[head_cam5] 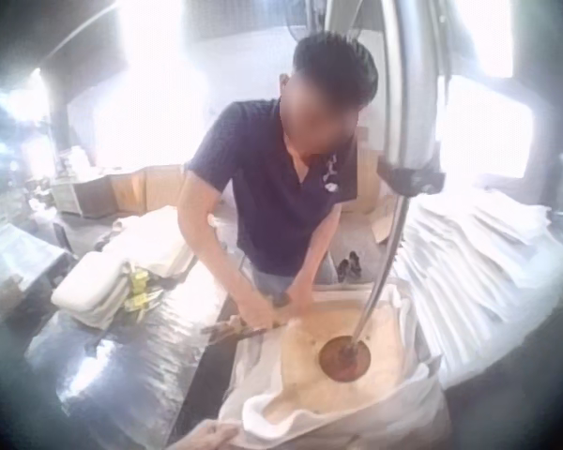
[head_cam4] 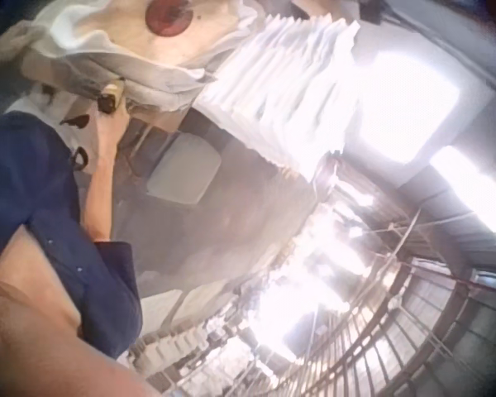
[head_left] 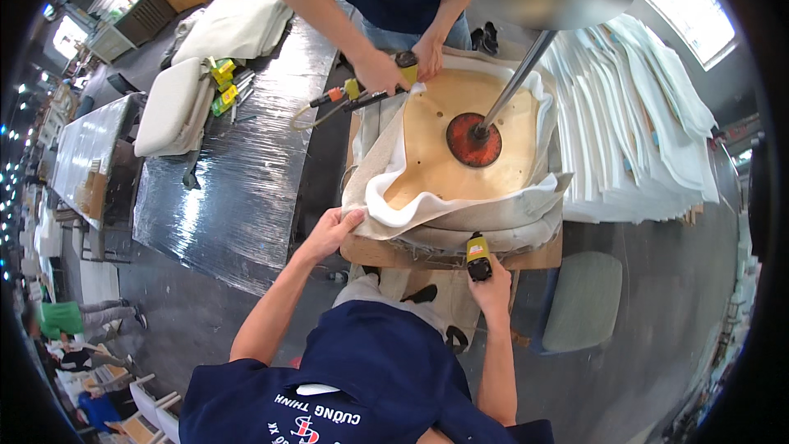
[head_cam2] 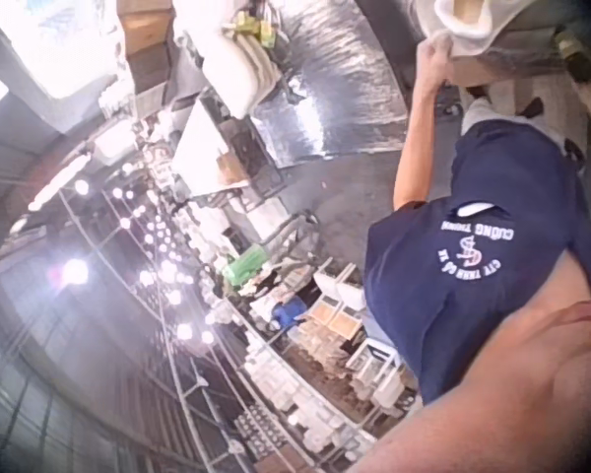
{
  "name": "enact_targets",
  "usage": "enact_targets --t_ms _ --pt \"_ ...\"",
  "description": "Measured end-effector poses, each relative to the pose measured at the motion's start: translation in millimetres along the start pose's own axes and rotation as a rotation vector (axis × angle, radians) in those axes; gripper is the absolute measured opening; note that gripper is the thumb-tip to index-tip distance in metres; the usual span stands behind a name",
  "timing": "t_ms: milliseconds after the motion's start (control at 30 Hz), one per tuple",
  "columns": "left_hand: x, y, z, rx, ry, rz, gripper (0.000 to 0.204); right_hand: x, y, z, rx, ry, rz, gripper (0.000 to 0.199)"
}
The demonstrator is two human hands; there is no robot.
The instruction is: The person works with a coworker to upholster chair seats. They position fabric over a foam-covered seat base, pull it taut, and use a staple gun to secure the fabric to the underside. The person repeatedly flips the seat, adjusts the fabric, and staples edges while the coworker assists with positioning and stapling.
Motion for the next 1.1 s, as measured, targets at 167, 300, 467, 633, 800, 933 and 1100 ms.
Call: enact_targets --t_ms 167,300,467,633,800,933,1100 --pt "24.7 -27.5 27.5 1.093 0.102 1.392 0.09 20.6 5.8 -11.2 0.079 -0.136 -0.021 0.027" --pt "36.4 -65.5 78.8 1.24 0.368 1.436 0.064 23.1 19.9 -9.4 0.157 -0.134 -0.062 0.029" --pt "24.5 -35.6 66.9 1.11 0.508 1.405 0.036 32.5 17.8 -11.9 0.219 -0.214 -0.077 0.032" --pt "26.2 -33.1 48.2 0.868 0.38 1.33 0.039 37.7 3.5 -10.1 0.254 -0.217 0.026 0.035" --pt "13.4 -11.3 32.7 0.92 0.188 1.328 0.021 31.1 11.9 -12.3 0.253 -0.173 0.06 0.043" --pt "11.1 -6.8 49.5 0.841 0.211 1.108 0.03 46.6 6.8 -0.6 0.262 -0.155 0.255 0.032" --pt "10.6 -4.4 53.4 0.745 0.225 0.972 0.039 52.8 52.7 6.5 0.07 -0.101 -0.009 0.035"
Point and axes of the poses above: each hand's wrist, its own z-axis towards the middle knuckle, its own x-axis out of the palm, y = z × x, the point moved 1 cm from there along z, towards the middle knuckle, and after that the axes turned 9 degrees about -y, right-handed, at the moved point
